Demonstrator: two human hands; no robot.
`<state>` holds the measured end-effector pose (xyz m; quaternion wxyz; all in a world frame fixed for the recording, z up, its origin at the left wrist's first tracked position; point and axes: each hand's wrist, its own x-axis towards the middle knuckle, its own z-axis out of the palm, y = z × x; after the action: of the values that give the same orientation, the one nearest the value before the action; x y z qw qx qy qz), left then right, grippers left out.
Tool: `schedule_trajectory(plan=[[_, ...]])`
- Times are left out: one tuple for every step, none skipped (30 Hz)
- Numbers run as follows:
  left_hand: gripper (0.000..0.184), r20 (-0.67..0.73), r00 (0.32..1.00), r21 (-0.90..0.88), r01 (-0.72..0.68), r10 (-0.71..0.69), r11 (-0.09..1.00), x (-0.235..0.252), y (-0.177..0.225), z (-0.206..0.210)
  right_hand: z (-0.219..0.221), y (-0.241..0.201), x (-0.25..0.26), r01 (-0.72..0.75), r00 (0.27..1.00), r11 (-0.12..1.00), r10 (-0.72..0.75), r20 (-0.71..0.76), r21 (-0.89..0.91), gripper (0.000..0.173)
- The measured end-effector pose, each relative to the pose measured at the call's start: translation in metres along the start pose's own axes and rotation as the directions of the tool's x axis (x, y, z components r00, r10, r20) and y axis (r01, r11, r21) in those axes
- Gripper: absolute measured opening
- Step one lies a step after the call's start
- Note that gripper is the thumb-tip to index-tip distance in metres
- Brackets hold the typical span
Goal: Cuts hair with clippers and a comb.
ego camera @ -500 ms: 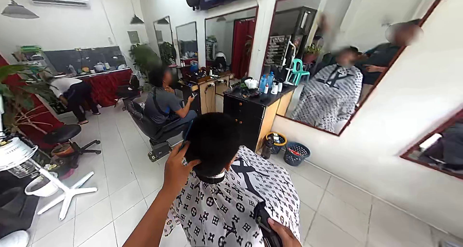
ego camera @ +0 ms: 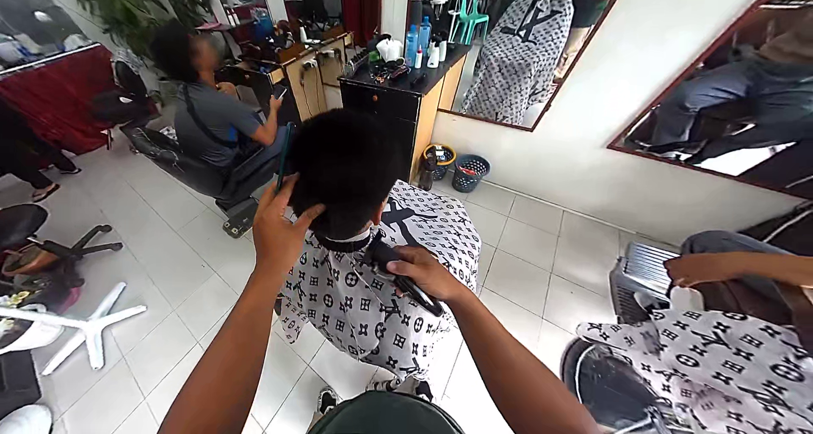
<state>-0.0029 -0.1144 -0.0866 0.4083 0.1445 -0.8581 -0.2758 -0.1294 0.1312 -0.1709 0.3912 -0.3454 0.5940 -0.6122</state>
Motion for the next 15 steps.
schedule_trajectory(plan=[[0.058, 0.001, 1.0, 0.002, -0.009, 0.009, 1.0, -0.001, -0.001, -0.001, -0.001, -0.003, 0.006, -0.019, 0.999, 0.994, 0.022, 0.032, -0.106, 0.033], [0.05, 0.001, 1.0, 0.008, -0.024, 0.024, 1.0, -0.002, -0.002, -0.004, -0.001, -0.005, 0.012, -0.018, 0.999, 0.986, 0.025, 0.041, -0.166, 0.032], [0.043, -0.006, 0.999, 0.024, -0.043, 0.043, 0.999, -0.004, -0.002, -0.008, -0.001, -0.006, 0.018, -0.008, 0.999, 0.982, 0.015, 0.037, -0.188, 0.032], [0.044, -0.027, 0.999, 0.016, -0.041, 0.041, 0.999, -0.006, -0.002, -0.011, -0.001, -0.008, 0.022, 0.003, 1.0, 0.981, 0.002, 0.023, -0.192, 0.032], [0.045, -0.054, 0.998, -0.022, -0.026, 0.025, 0.999, -0.008, 0.0, -0.014, -0.002, -0.009, 0.027, 0.012, 1.0, 0.983, -0.01, 0.009, -0.182, 0.032], [0.042, -0.075, 0.997, -0.081, -0.015, 0.009, 0.997, -0.011, 0.001, -0.016, -0.003, -0.011, 0.03, 0.016, 1.0, 0.986, -0.016, -0.001, -0.164, 0.032], [0.04, -0.093, 0.996, -0.156, -0.006, -0.009, 0.988, -0.014, 0.004, -0.018, -0.004, -0.011, 0.033, 0.019, 1.0, 0.989, -0.02, -0.004, -0.146, 0.031], [0.045, -0.103, 0.994, -0.224, -0.001, -0.023, 0.975, -0.017, 0.008, -0.019, -0.005, -0.011, 0.036, 0.027, 1.0, 0.991, -0.028, -0.001, -0.134, 0.03], [0.054, -0.097, 0.995, -0.275, 0.008, -0.036, 0.961, -0.02, 0.012, -0.019, -0.006, -0.012, 0.037, 0.038, 0.999, 0.992, -0.038, 0.008, -0.117, 0.03], [0.058, -0.084, 0.996, -0.296, 0.016, -0.042, 0.955, -0.024, 0.016, -0.019, -0.005, -0.013, 0.037, 0.052, 0.999, 0.995, -0.051, 0.014, -0.081, 0.029], [0.055, -0.072, 0.997, -0.285, 0.016, -0.038, 0.958, -0.03, 0.019, -0.018, -0.003, -0.014, 0.036, 0.069, 0.997, 0.997, -0.069, 0.019, -0.02, 0.028], [0.048, -0.072, 0.997, -0.252, -0.003, -0.016, 0.968, -0.034, 0.022, -0.017, -0.002, -0.015, 0.035, 0.088, 0.996, 0.995, -0.089, 0.025, 0.048, 0.027], [0.043, -0.076, 0.997, -0.2, -0.029, 0.014, 0.979, -0.036, 0.026, -0.015, -0.002, -0.016, 0.034, 0.098, 0.994, 0.99, -0.101, 0.029, 0.1, 0.026], [0.039, -0.08, 0.995, -0.131, -0.062, 0.052, 0.989, -0.039, 0.031, -0.014, -0.002, -0.017, 0.033, 0.094, 0.995, 0.988, -0.098, 0.034, 0.12, 0.025], [0.036, -0.084, 0.992, -0.062, -0.101, 0.095, 0.993, -0.04, 0.036, -0.012, -0.003, -0.017, 0.033, 0.075, 0.996, 0.992, -0.08, 0.046, 0.103, 0.024]])
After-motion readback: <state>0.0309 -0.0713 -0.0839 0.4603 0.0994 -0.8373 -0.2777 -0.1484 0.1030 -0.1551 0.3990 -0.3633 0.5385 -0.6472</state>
